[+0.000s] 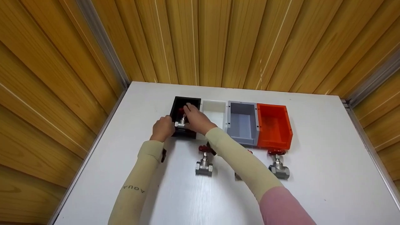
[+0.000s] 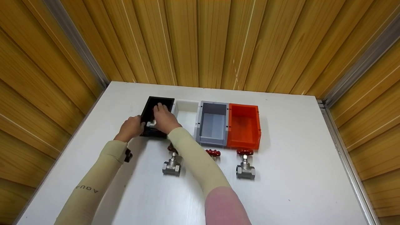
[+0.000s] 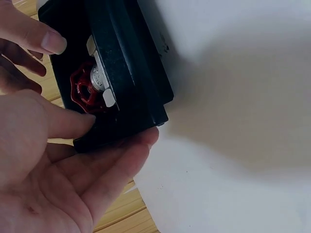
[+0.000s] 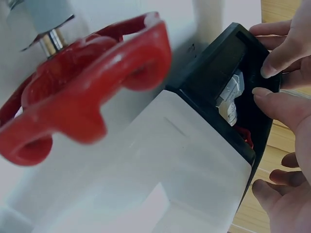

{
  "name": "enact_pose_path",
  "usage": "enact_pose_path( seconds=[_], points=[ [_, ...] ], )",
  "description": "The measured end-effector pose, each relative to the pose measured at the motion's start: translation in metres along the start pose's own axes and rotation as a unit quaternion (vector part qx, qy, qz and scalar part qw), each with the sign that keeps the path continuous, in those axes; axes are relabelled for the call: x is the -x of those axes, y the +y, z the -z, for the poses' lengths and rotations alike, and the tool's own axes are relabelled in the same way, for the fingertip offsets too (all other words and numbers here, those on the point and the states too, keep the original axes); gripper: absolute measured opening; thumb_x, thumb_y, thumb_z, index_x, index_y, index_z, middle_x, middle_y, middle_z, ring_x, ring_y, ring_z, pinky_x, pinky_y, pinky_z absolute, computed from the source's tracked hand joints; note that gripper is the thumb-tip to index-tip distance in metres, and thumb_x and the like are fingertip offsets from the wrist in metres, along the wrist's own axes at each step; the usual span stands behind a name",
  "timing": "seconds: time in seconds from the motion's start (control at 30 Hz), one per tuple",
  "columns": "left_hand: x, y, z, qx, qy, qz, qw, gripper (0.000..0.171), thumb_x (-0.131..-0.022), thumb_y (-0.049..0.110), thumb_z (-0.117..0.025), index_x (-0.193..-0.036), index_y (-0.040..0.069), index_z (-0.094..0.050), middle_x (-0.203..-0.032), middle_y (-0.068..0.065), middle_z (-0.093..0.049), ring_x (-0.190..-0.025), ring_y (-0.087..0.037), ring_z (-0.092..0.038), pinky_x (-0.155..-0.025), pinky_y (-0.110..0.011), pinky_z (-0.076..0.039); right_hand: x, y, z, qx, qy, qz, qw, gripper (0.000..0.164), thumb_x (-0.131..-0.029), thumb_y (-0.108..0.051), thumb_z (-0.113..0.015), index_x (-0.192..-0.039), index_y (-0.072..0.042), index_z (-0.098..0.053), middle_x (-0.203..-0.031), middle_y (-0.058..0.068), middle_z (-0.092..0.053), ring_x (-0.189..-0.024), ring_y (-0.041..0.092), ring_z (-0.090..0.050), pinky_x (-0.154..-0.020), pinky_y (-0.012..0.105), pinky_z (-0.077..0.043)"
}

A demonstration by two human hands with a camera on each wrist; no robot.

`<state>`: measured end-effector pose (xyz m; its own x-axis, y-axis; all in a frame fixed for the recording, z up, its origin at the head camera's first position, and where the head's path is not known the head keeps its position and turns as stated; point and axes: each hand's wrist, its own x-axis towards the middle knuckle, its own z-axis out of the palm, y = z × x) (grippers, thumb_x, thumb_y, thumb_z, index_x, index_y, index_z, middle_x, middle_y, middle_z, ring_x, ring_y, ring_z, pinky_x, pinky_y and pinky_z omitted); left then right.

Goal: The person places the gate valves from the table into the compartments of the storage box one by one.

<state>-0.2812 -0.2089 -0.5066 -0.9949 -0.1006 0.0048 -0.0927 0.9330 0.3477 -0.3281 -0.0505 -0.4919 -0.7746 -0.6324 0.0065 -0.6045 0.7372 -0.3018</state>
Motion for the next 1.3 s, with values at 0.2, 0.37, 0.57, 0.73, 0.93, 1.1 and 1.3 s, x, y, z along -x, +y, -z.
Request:
enact_pose_path(
  seconds=[0.2,0.37,0.57,0.73,0.93,1.1,1.3],
  points=[
    [-0.003,0.004,0.004,-0.017,0.025,-0.010,0.9995,0.042,-0.087,0.022,-0.057,-0.118,-0.006,-0.051,-0.107,-0.023,-0.058,-0.095,-0.038,-0.059,-0.075,-0.048,-0.050,0.005,0.004,0.008,-0.018,0.007,-0.015,1.000,0.082,-0.080,-0.026,-0.069,-0.144,-0.003,-0.022,-0.151,0.016,-0.018,-0.140,0.028,-0.020,-0.108,0.034,-0.030],
    [-0.006,0.009,0.007,-0.035,0.085,-0.059,0.9940,0.046,-0.086,0.021,-0.058,-0.123,-0.006,-0.048,-0.115,-0.022,-0.051,-0.101,-0.035,-0.053,-0.080,-0.047,-0.048,0.009,0.008,0.012,-0.017,0.021,-0.009,1.000,0.082,-0.081,-0.028,-0.068,-0.144,-0.003,-0.023,-0.151,0.016,-0.021,-0.139,0.027,-0.022,-0.109,0.034,-0.030],
    [-0.008,0.014,0.008,-0.007,0.118,-0.101,0.9879,0.042,-0.088,0.019,-0.057,-0.124,-0.003,-0.049,-0.113,-0.020,-0.053,-0.100,-0.034,-0.055,-0.083,-0.045,-0.046,0.012,0.011,0.014,-0.024,0.033,-0.002,0.999,0.079,-0.081,-0.030,-0.067,-0.144,-0.006,-0.026,-0.150,0.014,-0.024,-0.138,0.027,-0.025,-0.107,0.035,-0.032],
    [-0.007,0.018,0.007,0.014,0.094,-0.100,0.9905,0.044,-0.089,0.019,-0.054,-0.128,-0.002,-0.046,-0.115,-0.020,-0.053,-0.102,-0.033,-0.055,-0.087,-0.044,-0.046,0.017,0.013,0.013,-0.030,0.028,-0.014,0.999,0.078,-0.082,-0.031,-0.066,-0.144,-0.009,-0.025,-0.151,0.011,-0.022,-0.138,0.025,-0.025,-0.108,0.035,-0.031],
    [-0.005,0.024,0.005,0.022,0.080,-0.105,0.9910,0.043,-0.091,0.020,-0.052,-0.128,-0.001,-0.045,-0.116,-0.019,-0.054,-0.105,-0.033,-0.055,-0.090,-0.043,-0.045,0.025,0.015,0.015,-0.045,0.030,-0.022,0.998,0.077,-0.083,-0.032,-0.065,-0.144,-0.009,-0.025,-0.150,0.010,-0.022,-0.137,0.025,-0.025,-0.108,0.036,-0.031],
    [-0.003,0.027,0.004,0.026,0.074,-0.110,0.9908,0.044,-0.091,0.021,-0.051,-0.128,-0.001,-0.045,-0.115,-0.019,-0.055,-0.102,-0.032,-0.057,-0.087,-0.042,-0.047,0.029,0.019,0.015,-0.055,0.044,-0.019,0.997,0.078,-0.081,-0.032,-0.067,-0.144,-0.008,-0.026,-0.150,0.011,-0.023,-0.137,0.025,-0.026,-0.108,0.036,-0.031],
    [-0.001,0.032,0.001,0.024,0.077,-0.115,0.9900,0.040,-0.093,0.021,-0.048,-0.126,-0.001,-0.048,-0.112,-0.018,-0.058,-0.097,-0.031,-0.061,-0.082,-0.041,-0.050,0.038,0.022,0.016,-0.071,0.040,-0.017,0.997,0.079,-0.082,-0.032,-0.066,-0.145,-0.010,-0.024,-0.151,0.010,-0.021,-0.138,0.024,-0.025,-0.107,0.036,-0.032]
  ],
)
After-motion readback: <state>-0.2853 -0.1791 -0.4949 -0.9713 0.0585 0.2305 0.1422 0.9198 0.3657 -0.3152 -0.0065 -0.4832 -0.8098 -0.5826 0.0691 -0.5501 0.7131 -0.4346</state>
